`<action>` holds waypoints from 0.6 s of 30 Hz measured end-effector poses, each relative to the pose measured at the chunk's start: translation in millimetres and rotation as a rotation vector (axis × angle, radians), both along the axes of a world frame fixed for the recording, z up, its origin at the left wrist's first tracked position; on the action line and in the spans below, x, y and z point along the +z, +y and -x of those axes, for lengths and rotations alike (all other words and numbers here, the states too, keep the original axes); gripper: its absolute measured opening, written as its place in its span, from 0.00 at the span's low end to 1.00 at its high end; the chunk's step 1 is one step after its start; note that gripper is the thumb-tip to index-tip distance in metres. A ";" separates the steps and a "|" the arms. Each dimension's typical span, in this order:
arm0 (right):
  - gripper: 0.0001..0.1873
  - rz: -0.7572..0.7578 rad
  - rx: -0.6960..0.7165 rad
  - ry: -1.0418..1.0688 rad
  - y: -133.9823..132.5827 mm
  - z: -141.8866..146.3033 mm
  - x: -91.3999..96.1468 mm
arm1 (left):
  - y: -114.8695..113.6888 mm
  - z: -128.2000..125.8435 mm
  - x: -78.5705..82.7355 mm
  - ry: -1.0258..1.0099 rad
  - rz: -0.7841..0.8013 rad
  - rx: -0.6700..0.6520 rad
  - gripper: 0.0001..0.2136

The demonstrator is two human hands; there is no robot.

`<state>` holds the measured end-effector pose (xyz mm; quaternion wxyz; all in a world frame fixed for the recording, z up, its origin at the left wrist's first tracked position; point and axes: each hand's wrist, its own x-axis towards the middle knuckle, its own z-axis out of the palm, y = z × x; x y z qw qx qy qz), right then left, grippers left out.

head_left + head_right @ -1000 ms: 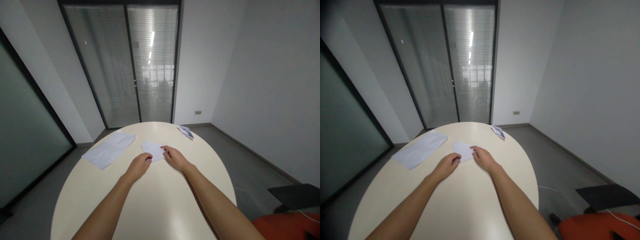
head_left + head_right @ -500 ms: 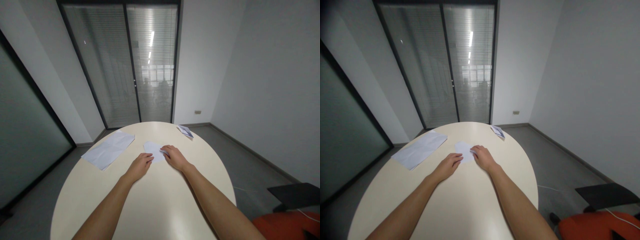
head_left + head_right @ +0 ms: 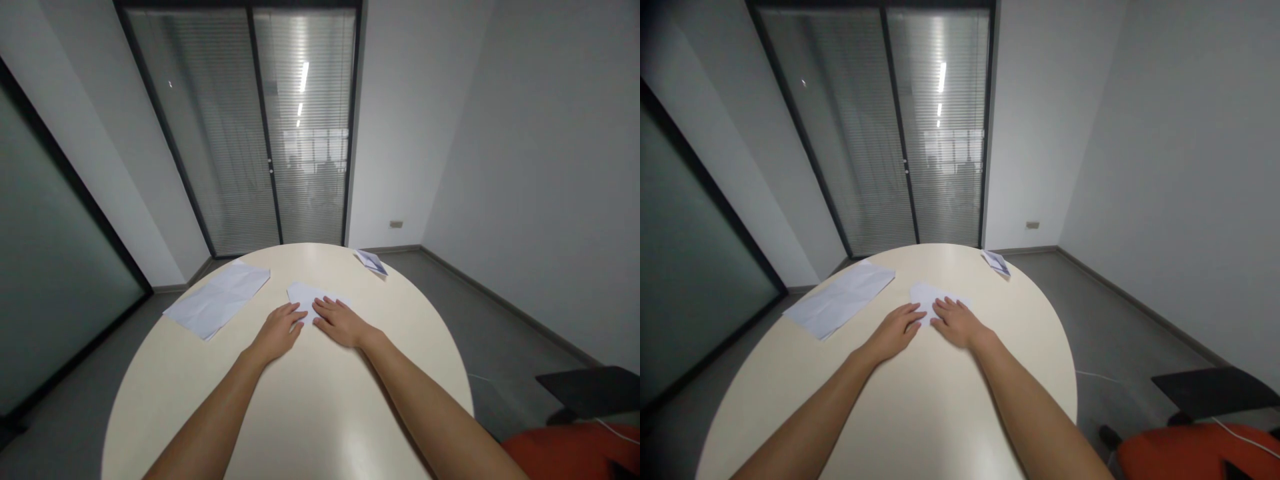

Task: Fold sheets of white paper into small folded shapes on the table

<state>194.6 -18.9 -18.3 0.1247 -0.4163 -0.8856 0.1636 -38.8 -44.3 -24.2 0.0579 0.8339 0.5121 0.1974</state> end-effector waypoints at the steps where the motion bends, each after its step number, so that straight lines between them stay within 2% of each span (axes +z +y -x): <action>1: 0.34 -0.014 -0.022 -0.004 1.2 -2.4 0.8 | -0.1 0.5 -0.3 0.002 0.000 -0.003 0.18; 4: 0.29 -0.106 -0.036 -0.002 4.2 -6.3 5.0 | -1.1 2.5 -0.1 0.003 -0.003 -0.028 0.17; 9: 0.20 -0.264 0.059 0.041 4.3 -6.3 16.4 | -4.7 1.6 3.2 0.033 -0.026 -0.041 0.15; 13: 0.16 -0.225 0.083 0.057 0.7 -7.3 22.9 | -5.7 -1.4 4.5 0.053 -0.066 -0.033 0.13; 18: 0.13 -0.185 0.146 0.105 -3.0 -4.6 24.5 | -5.9 -2.4 7.4 0.121 -0.126 0.004 0.15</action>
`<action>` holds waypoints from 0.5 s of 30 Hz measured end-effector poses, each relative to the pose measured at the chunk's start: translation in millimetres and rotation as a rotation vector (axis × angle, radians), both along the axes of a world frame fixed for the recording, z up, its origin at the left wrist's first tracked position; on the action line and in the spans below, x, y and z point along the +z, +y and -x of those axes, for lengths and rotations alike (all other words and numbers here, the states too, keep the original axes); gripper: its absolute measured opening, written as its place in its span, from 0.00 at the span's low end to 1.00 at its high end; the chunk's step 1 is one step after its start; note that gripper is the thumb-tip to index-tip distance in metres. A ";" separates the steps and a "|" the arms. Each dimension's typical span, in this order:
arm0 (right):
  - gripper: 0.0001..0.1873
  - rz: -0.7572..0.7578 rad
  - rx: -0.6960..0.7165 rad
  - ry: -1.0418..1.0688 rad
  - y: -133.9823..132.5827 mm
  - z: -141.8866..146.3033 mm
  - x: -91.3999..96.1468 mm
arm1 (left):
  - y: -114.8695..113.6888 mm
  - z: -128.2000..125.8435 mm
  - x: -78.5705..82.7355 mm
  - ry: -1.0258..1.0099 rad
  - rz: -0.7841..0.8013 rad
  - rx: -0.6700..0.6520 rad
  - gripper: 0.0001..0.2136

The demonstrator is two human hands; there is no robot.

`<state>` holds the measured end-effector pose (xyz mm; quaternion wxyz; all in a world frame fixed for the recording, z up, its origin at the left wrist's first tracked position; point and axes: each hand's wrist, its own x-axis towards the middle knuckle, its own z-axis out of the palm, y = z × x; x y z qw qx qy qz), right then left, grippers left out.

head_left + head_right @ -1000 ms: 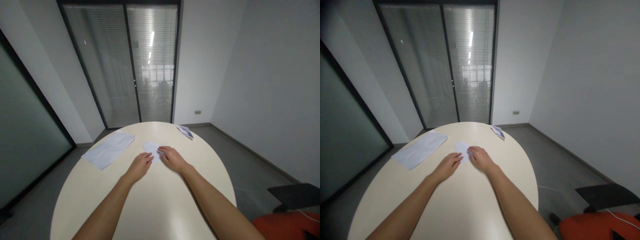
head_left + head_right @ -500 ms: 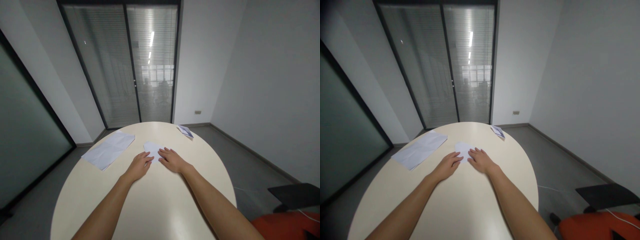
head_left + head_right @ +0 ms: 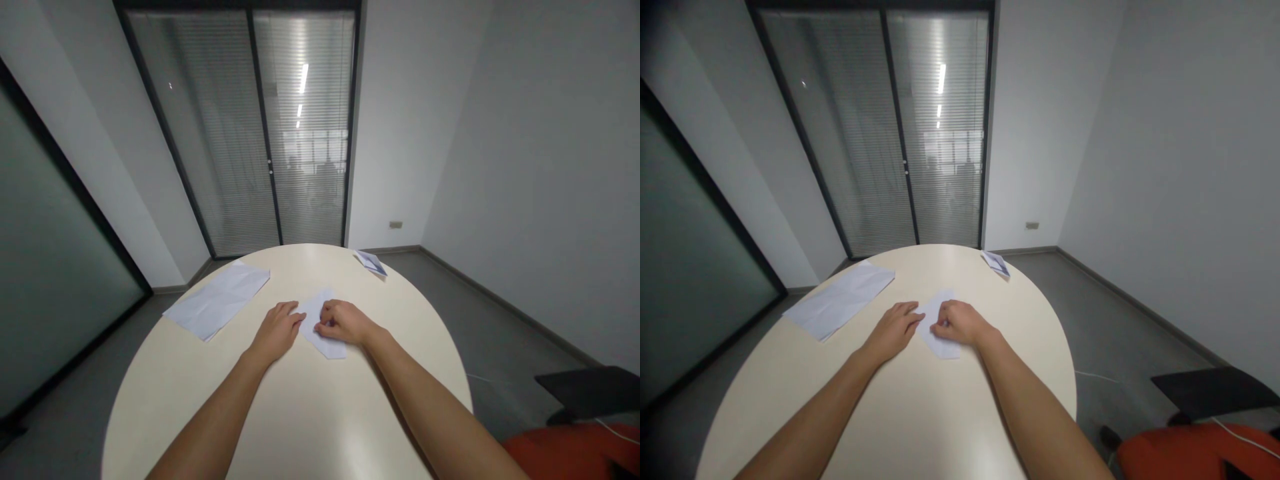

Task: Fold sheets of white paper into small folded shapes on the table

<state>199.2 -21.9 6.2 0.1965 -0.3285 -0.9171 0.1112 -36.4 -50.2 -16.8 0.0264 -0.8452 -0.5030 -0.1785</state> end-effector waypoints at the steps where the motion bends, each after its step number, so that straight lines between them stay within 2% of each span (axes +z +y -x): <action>1: 0.12 -0.008 0.016 0.018 -0.1 1.2 -0.7 | -0.2 -0.4 1.0 0.013 0.002 0.008 0.15; 4: 0.08 -0.045 0.072 0.059 1.2 4.6 -5.9 | -1.7 -2.8 4.6 0.054 0.017 0.015 0.15; 7: 0.22 -0.027 0.084 0.035 3.7 5.9 -14.4 | -5.9 -6.6 8.5 0.078 0.020 0.009 0.15; 11: 0.36 0.068 -0.091 -0.070 5.6 4.8 -22.4 | -13.7 -12.9 10.8 0.069 0.039 -0.005 0.18; 15: 0.39 0.140 -0.263 -0.138 5.4 3.1 -22.4 | -17.9 -18.5 6.8 0.070 0.091 0.015 0.26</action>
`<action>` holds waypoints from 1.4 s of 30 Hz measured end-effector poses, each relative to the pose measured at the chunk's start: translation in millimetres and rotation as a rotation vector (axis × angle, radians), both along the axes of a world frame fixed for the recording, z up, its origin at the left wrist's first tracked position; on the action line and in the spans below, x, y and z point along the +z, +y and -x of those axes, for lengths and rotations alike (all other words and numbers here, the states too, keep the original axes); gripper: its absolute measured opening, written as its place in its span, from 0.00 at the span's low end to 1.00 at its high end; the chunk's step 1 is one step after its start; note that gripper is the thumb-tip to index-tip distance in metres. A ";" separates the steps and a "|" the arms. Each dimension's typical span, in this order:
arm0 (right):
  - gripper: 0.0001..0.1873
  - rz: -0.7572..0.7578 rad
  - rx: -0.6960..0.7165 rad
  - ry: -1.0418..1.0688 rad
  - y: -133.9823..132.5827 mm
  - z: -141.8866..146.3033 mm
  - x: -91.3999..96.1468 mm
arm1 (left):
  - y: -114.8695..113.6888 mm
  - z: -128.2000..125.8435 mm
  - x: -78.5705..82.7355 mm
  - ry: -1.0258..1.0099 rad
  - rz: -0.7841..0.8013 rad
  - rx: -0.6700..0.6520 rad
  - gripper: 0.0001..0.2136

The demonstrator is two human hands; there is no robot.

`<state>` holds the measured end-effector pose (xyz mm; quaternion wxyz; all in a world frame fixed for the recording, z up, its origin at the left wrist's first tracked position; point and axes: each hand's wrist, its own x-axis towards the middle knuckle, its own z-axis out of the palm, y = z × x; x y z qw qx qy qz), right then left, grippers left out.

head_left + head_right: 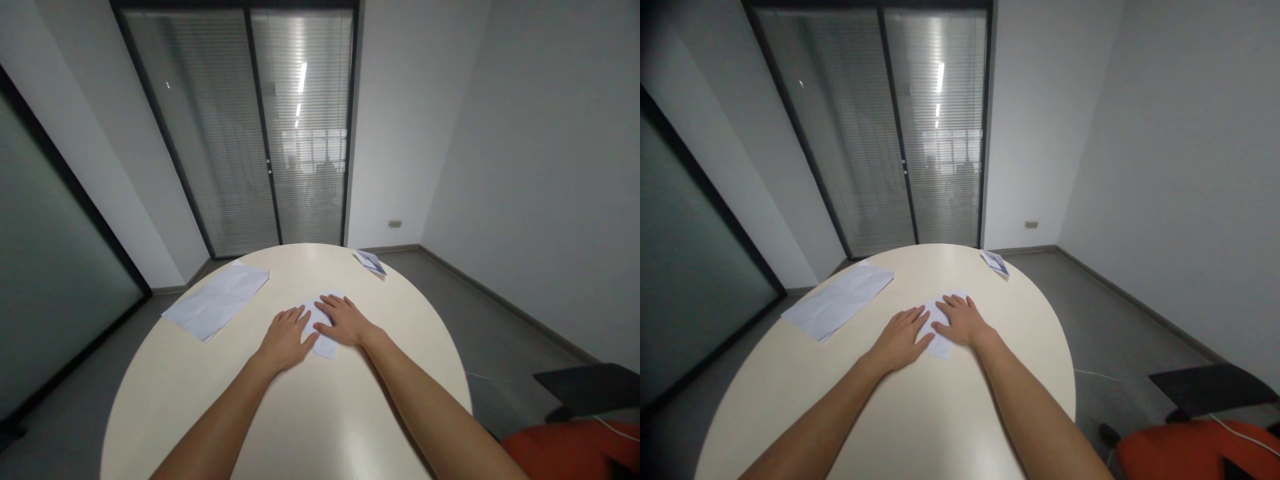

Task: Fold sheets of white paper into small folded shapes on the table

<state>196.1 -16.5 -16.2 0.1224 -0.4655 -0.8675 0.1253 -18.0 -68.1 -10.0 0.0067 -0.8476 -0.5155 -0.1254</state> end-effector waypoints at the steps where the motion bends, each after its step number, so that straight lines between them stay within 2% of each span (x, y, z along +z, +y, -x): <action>1: 0.38 0.007 -0.028 -0.009 0.0 -0.5 0.4 | -0.1 -0.7 -1.3 -0.003 0.017 0.008 0.27; 5: 0.33 0.015 -0.138 -0.025 0.2 -2.9 1.9 | 2.1 -0.1 -5.0 -0.036 0.057 0.034 0.25; 7: 0.31 -0.028 -0.138 -0.026 0.4 -4.3 3.4 | 4.1 1.0 -5.9 -0.043 0.051 0.064 0.24; 11: 0.25 -0.147 -0.060 0.022 0.4 -6.0 7.5 | 8.5 3.8 -7.2 -0.029 0.011 0.162 0.24; 15: 0.21 -0.140 0.092 0.086 -1.2 -5.5 8.3 | 11.9 10.0 -8.5 -0.018 0.051 0.186 0.23; 22: 0.31 -0.025 0.242 0.081 -8.7 5.2 7.1 | 15.0 18.1 -12.3 -0.026 0.157 0.079 0.25; 30: 0.37 0.043 0.218 0.082 -13.1 10.7 10.1 | 14.3 18.0 -10.4 -0.057 0.177 -0.011 0.26; 37: 0.35 0.078 0.174 0.094 -10.9 14.1 6.4 | 10.1 15.3 -8.7 -0.092 0.146 -0.083 0.26; 42: 0.37 0.083 0.163 0.089 -8.6 13.7 3.9 | 11.2 15.5 -6.4 -0.056 0.147 -0.071 0.26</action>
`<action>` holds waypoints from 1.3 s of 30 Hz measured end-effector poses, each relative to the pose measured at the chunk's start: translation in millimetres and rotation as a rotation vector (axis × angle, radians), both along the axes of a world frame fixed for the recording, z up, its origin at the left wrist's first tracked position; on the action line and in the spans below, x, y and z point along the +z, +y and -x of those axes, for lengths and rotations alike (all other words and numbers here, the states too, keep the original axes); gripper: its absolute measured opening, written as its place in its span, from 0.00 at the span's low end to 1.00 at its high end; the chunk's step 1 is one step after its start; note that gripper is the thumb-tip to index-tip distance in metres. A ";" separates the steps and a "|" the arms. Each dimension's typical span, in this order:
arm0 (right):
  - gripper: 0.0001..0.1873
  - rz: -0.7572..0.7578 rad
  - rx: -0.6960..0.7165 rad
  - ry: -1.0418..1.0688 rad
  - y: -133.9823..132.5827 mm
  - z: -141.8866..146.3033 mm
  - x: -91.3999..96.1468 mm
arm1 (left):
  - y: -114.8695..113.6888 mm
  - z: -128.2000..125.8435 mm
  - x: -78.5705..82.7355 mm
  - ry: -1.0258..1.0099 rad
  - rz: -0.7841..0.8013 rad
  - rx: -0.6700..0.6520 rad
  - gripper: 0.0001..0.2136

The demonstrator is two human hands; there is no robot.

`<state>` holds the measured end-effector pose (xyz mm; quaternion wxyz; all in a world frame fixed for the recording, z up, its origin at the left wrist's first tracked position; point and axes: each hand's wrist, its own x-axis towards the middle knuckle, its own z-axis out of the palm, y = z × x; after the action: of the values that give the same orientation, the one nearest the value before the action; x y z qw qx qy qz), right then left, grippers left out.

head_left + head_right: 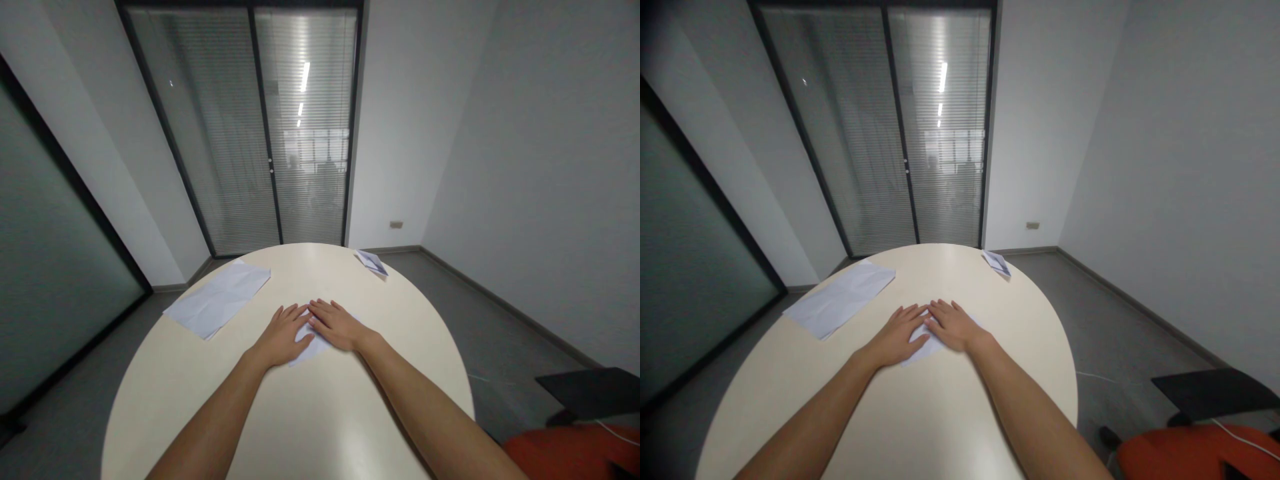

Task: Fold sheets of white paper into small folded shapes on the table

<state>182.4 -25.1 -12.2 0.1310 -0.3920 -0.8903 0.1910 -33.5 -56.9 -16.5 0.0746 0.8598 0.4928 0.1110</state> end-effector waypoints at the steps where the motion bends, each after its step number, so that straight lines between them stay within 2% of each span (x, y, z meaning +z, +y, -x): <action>1: 0.37 -0.001 -0.003 -0.005 0.6 -0.7 -1.1 | 0.5 0.2 0.7 0.009 -0.005 0.013 0.26; 11: 0.39 -0.036 -0.028 -0.042 1.4 -8.8 -6.7 | 4.2 6.9 -2.5 0.060 -0.085 0.200 0.25; 16: 0.50 -0.047 0.000 -0.086 1.4 -10.2 -5.1 | 4.9 6.1 0.4 0.055 -0.148 0.082 0.22; 19: 0.53 -0.044 0.008 -0.098 2.4 -11.3 -3.7 | 3.8 1.9 3.7 0.038 -0.157 0.056 0.20; 23: 0.54 -0.034 -0.021 -0.107 3.3 -12.6 -3.1 | 0.3 -3.1 4.1 0.037 -0.136 0.038 0.22; 32: 0.58 -0.007 -0.073 -0.132 6.0 -14.6 -5.6 | -5.5 -3.4 7.9 0.094 0.093 0.034 0.31; 39: 0.54 0.003 -0.019 -0.115 5.3 -19.7 0.0 | -3.6 1.0 9.2 0.086 0.102 0.007 0.31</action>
<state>202.1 -19.8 -12.3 0.0809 -0.4111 -0.8922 0.1685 -34.5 -60.5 -7.2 0.0968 0.8570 0.5037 0.0490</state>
